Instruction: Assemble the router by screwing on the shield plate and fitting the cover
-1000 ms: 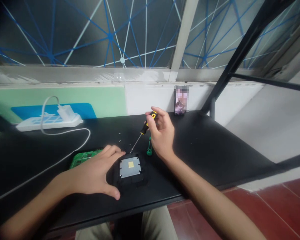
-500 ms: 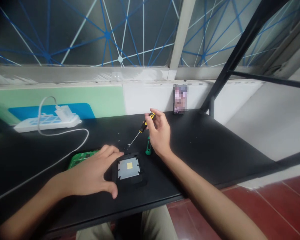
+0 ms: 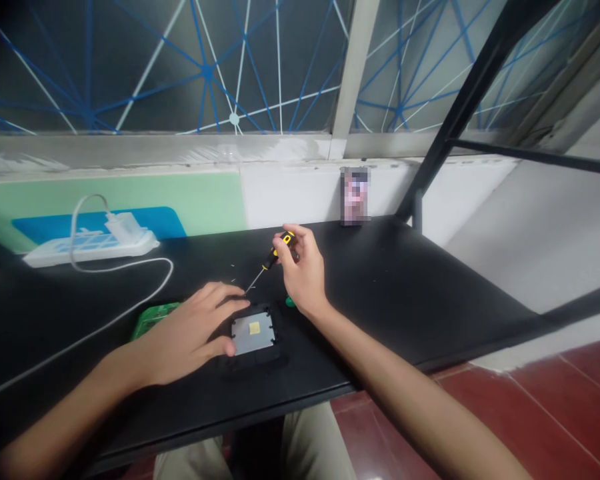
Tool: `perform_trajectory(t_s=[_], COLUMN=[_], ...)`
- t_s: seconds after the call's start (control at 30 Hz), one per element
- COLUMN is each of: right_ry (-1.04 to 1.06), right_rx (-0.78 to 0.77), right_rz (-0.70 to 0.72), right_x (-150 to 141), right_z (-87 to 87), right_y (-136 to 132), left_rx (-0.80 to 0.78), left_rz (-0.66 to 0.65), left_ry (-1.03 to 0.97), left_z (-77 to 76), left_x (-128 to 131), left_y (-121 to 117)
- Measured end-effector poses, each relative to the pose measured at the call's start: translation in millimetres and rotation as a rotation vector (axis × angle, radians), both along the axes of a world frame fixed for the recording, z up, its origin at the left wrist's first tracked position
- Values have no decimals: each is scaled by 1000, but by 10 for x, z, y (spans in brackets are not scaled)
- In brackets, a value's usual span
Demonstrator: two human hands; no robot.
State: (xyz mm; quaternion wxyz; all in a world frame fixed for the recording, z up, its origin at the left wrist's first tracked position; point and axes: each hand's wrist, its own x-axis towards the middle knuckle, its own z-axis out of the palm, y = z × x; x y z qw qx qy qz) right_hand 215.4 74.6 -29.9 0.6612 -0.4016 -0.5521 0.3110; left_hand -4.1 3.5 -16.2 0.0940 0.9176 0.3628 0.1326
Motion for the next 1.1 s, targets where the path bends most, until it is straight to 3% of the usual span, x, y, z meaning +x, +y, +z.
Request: perform_trajectory(t_s=[0.77, 0.97, 1.1], right_ry=[34, 4, -53], right_rx=[37, 58, 30], right_rz=[-93, -177, -147], right_x=[94, 133, 216], right_z=[57, 91, 81], right_y=[67, 94, 157], left_rx=[6, 67, 72], left_rz=[36, 67, 80], left_ry=[93, 117, 122], left_z=[41, 10, 12], left_x=[11, -17, -10], left_y=[16, 42, 37])
